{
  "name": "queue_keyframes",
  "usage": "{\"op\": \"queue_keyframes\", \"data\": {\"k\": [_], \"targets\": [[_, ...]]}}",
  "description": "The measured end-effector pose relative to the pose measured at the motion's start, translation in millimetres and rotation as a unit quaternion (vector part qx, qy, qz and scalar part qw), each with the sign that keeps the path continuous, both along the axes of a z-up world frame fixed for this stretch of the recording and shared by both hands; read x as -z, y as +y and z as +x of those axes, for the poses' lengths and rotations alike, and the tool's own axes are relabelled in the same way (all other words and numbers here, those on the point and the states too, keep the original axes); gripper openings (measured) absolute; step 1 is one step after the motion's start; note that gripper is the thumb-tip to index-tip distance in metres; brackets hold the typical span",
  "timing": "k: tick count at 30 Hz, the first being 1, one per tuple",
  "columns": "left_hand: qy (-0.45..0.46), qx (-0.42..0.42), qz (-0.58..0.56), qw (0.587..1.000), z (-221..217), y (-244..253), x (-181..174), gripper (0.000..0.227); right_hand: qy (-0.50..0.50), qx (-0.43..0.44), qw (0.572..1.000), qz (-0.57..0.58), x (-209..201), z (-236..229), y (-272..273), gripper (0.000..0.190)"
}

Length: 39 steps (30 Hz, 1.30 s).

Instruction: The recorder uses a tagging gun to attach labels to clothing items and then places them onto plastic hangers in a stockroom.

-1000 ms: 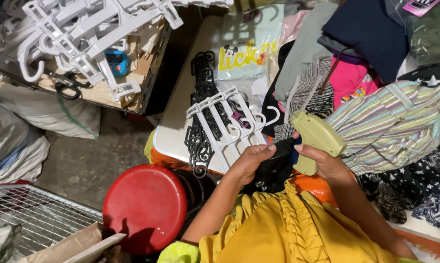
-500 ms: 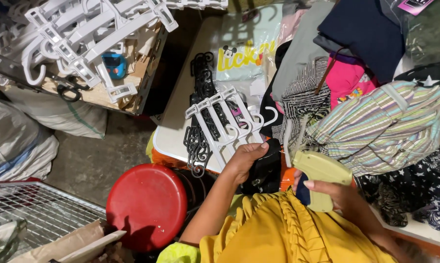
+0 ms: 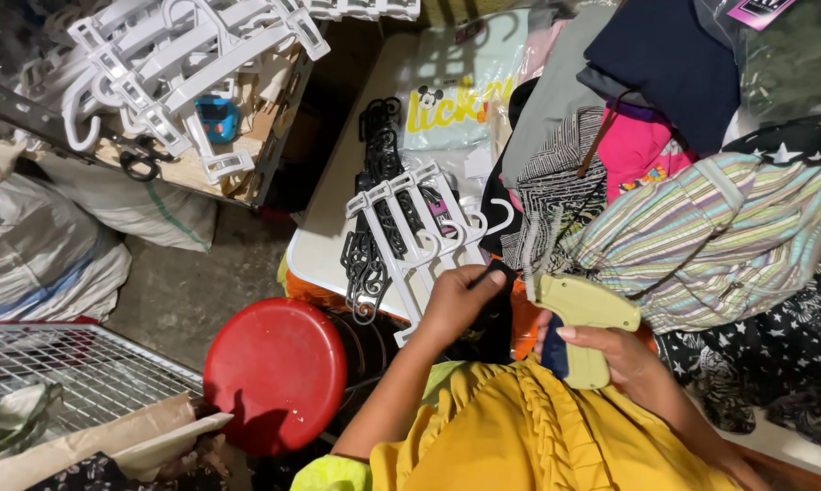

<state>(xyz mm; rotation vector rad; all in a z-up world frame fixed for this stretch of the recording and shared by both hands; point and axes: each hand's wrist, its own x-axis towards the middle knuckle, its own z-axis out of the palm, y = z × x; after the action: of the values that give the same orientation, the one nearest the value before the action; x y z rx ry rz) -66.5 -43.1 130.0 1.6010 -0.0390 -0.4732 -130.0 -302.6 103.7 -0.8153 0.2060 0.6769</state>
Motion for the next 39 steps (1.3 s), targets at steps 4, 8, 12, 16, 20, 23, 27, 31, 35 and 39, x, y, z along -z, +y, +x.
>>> {"op": "queue_keyframes", "data": {"k": [4, 8, 12, 16, 20, 23, 27, 31, 35, 39], "targets": [[-0.392, -0.051, 0.325, 0.859, -22, -19, -41, 0.021, -0.049, 0.010, 0.997, -0.056, -9, 2, 17, 0.037], [-0.419, 0.007, 0.419, 0.805, -28, -25, -71, 0.033, -0.030, 0.009, 0.999, -0.033, 22, -9, 17, 0.047], [-0.424, 0.067, 0.468, 0.773, -36, -21, -57, 0.050, 0.109, 0.013, 0.994, -0.030, 19, -15, 35, 0.054], [-0.446, -0.029, 0.430, 0.784, -54, -30, -57, 0.054, 0.049, 0.011, 0.998, 0.033, 69, -7, 51, 0.059], [-0.396, -0.086, 0.313, 0.859, -74, -35, -57, 0.069, -0.308, -0.036, 0.931, -0.191, 212, -2, 39, 0.039], [-0.333, -0.111, 0.222, 0.910, -77, -27, -66, 0.066, -0.430, -0.060, 0.834, -0.342, 245, 2, 33, 0.034], [-0.360, -0.072, 0.214, 0.905, -77, -11, -52, 0.058, -0.460, -0.042, 0.818, -0.343, 255, -4, 29, 0.038], [-0.388, -0.041, 0.288, 0.874, -70, 0, -55, 0.060, -0.477, -0.026, 0.805, -0.351, 235, -8, 26, 0.042], [-0.463, -0.040, 0.284, 0.839, -55, 9, -87, 0.059, -0.501, 0.005, 0.785, -0.365, 197, -9, 22, 0.048], [-0.480, -0.065, 0.167, 0.859, -44, 14, -95, 0.063, -0.500, -0.016, 0.812, -0.301, 83, -3, 41, 0.054]]}}
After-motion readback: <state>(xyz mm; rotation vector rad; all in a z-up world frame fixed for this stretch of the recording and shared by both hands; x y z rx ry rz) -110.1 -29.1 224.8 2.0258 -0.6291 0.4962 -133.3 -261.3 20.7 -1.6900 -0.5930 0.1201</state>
